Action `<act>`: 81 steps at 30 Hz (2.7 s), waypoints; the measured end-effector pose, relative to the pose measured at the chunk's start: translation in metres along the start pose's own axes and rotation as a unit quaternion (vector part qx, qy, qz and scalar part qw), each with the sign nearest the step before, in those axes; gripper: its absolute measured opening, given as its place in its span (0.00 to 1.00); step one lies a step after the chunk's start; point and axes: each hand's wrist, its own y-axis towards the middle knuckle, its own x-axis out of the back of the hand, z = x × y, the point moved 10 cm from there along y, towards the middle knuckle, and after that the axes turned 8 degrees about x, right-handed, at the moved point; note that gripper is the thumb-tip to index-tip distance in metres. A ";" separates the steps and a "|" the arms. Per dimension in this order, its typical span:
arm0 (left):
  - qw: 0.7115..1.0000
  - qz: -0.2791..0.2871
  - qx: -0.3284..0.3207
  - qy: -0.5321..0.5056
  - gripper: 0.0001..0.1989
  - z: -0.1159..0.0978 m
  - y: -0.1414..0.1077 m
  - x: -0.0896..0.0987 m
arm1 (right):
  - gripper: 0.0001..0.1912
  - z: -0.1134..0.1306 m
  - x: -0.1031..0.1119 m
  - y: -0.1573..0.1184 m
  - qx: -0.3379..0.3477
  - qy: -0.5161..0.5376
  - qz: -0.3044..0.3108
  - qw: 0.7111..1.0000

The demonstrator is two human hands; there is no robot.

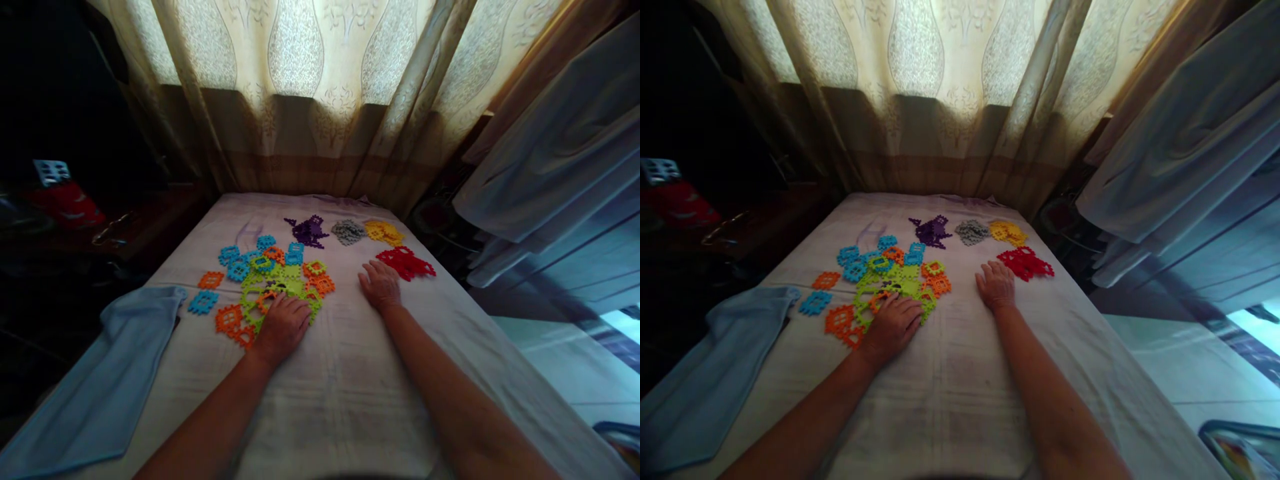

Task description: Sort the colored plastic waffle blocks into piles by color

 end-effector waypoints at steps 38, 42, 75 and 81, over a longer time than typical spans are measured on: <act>0.974 -0.059 0.210 0.061 0.25 0.105 -0.080 0.046 | 0.12 0.097 0.031 -0.083 -0.032 0.113 -0.083 0.990; 0.974 -0.060 0.211 0.057 0.25 0.106 -0.080 0.046 | 0.15 0.137 0.033 -0.078 0.048 0.130 -0.049 0.989; 0.980 -0.063 0.186 0.029 0.21 0.097 -0.078 0.050 | 0.13 0.134 0.042 -0.082 0.058 0.154 -0.064 0.984; 0.980 -0.063 0.189 0.028 0.22 0.094 -0.078 0.052 | 0.19 0.213 0.031 -0.081 0.195 0.176 0.011 0.965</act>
